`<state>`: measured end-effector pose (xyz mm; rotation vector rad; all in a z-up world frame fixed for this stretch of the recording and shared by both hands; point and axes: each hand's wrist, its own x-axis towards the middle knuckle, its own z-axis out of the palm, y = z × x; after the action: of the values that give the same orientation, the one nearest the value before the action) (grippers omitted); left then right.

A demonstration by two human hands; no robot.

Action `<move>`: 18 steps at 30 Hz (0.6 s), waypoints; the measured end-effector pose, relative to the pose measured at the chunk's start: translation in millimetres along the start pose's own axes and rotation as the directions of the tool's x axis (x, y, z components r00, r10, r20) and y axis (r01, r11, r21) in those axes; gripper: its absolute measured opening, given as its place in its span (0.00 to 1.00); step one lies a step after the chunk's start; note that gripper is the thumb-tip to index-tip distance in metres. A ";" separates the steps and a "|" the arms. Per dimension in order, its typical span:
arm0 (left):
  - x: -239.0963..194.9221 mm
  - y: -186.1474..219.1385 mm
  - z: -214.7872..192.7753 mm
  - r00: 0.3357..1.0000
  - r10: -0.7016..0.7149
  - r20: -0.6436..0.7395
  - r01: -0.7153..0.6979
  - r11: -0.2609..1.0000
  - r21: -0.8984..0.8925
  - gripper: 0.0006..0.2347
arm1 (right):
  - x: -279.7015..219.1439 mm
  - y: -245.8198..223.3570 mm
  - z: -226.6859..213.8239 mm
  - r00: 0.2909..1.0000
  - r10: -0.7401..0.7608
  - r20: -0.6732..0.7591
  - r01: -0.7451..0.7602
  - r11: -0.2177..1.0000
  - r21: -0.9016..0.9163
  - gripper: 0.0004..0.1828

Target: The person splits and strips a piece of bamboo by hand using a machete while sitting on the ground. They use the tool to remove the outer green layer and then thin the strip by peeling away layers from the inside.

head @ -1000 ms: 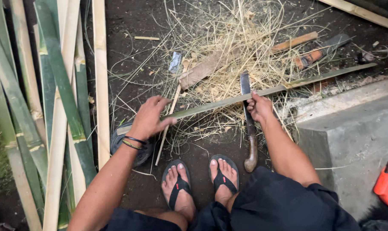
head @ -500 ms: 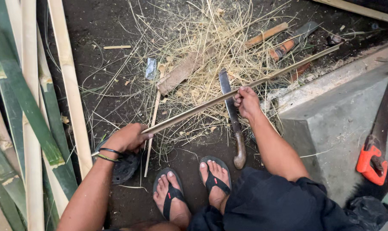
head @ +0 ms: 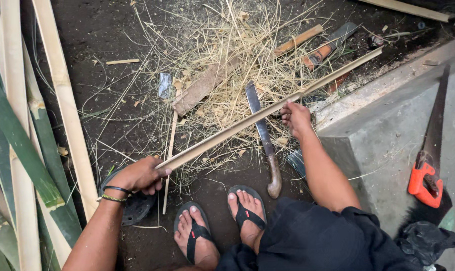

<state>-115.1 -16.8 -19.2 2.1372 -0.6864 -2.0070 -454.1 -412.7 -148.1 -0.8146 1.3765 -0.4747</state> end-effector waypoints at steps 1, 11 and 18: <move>2.4 -2.8 1.4 1.000 0.018 0.012 -0.018 1.000 -0.011 0.15 | -1.1 1.8 8.5 1.000 0.004 0.023 -0.002 0.996 -0.087 0.12; 7.7 -15.9 20.3 0.998 0.056 -0.015 -0.056 0.998 -0.026 0.14 | 45.4 16.0 -19.2 0.991 0.012 -0.131 0.020 0.969 0.245 0.07; 2.1 -11.4 26.6 0.997 0.077 -0.033 -0.076 0.997 0.010 0.15 | 49.4 -7.9 -39.8 0.962 -0.130 -0.240 0.089 0.981 -0.173 0.07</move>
<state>-138.2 -1.9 -28.4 2.1101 -0.7609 -1.9293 -483.4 -462.7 -174.9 -0.9919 1.6244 -0.5733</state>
